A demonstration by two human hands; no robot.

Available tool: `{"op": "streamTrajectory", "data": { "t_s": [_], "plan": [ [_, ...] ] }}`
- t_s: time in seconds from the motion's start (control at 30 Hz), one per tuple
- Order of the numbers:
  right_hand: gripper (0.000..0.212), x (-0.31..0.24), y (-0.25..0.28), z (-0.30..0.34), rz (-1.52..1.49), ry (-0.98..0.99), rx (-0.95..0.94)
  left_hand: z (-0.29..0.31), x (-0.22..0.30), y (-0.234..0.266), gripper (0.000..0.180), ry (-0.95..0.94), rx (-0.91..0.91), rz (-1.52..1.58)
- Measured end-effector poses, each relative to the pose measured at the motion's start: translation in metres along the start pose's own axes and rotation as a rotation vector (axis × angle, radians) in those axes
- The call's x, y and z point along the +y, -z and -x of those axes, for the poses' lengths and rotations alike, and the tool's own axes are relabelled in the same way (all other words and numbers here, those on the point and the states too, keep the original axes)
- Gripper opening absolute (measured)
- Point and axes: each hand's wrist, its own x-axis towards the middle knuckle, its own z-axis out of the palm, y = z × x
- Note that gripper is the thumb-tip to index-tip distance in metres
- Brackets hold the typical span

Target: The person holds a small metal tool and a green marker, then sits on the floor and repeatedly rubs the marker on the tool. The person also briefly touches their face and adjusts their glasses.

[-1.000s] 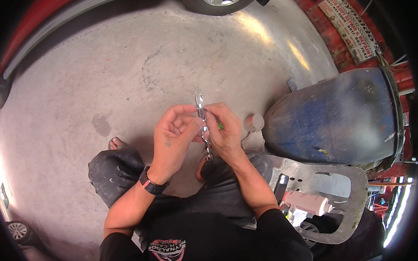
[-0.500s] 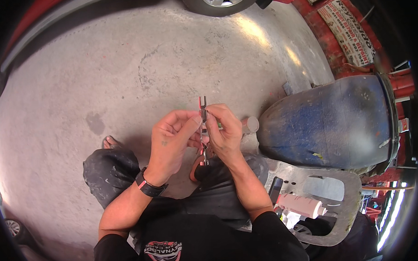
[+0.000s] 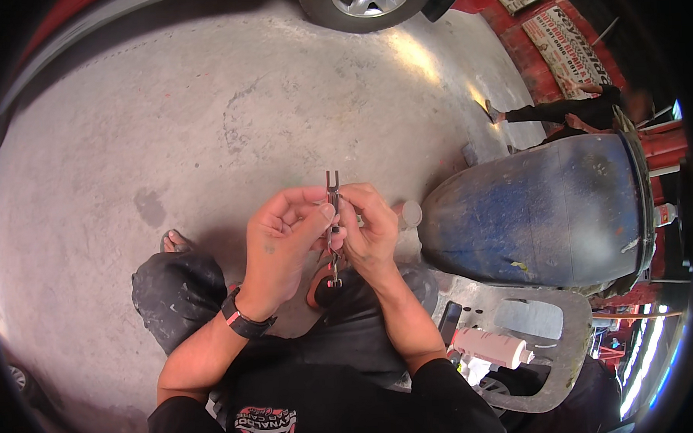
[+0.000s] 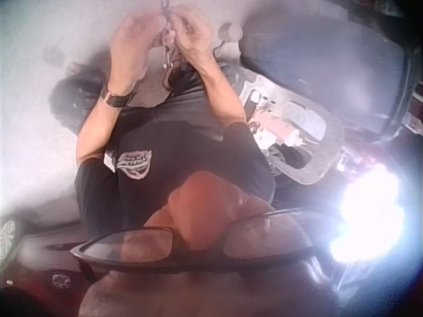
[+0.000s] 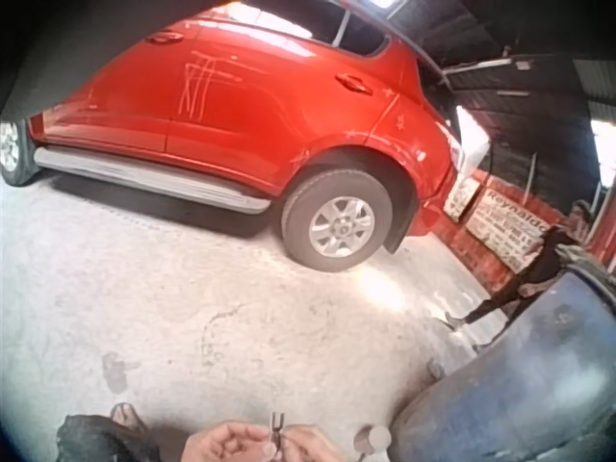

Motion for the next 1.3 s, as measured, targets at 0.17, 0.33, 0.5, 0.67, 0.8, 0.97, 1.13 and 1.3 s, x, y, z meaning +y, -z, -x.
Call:
{"op": "streamTrajectory", "data": {
  "t_s": [0.17, 0.33, 0.5, 0.67, 0.8, 0.97, 1.13, 1.3],
  "plan": [
    [0.018, -0.002, 0.003, 0.0, 0.046, 0.038, -0.006, 0.001, -0.001, -0.003, 0.021, -0.027, -0.002, -0.006],
    [0.018, -0.005, 0.001, 0.004, 0.067, 0.04, 0.002, 0.002, -0.005, -0.001, 0.018, -0.053, 0.001, -0.061],
    [0.02, -0.008, 0.004, 0.005, 0.041, -0.031, -0.03, 0.003, -0.003, -0.004, 0.017, -0.061, 0.004, -0.081],
    [0.017, -0.006, 0.004, 0.003, -0.011, -0.006, -0.008, 0.003, -0.003, -0.003, 0.019, -0.091, -0.006, -0.046],
    [0.015, -0.003, -0.002, 0.006, -0.01, 0.006, 0.056, 0.003, -0.002, -0.002, 0.022, -0.07, -0.027, -0.037],
    [0.014, -0.003, 0.003, 0.008, -0.165, -0.129, 0.049, 0.003, 0.001, -0.007, 0.024, -0.046, -0.013, -0.013],
    [0.015, 0.0, 0.0, 0.009, -0.093, -0.061, 0.063, 0.006, -0.002, -0.009, 0.025, -0.149, -0.021, -0.069],
    [0.016, 0.002, -0.001, 0.009, -0.078, -0.008, 0.08, 0.006, -0.006, -0.008, 0.025, -0.166, -0.014, -0.061]
  ]
}}
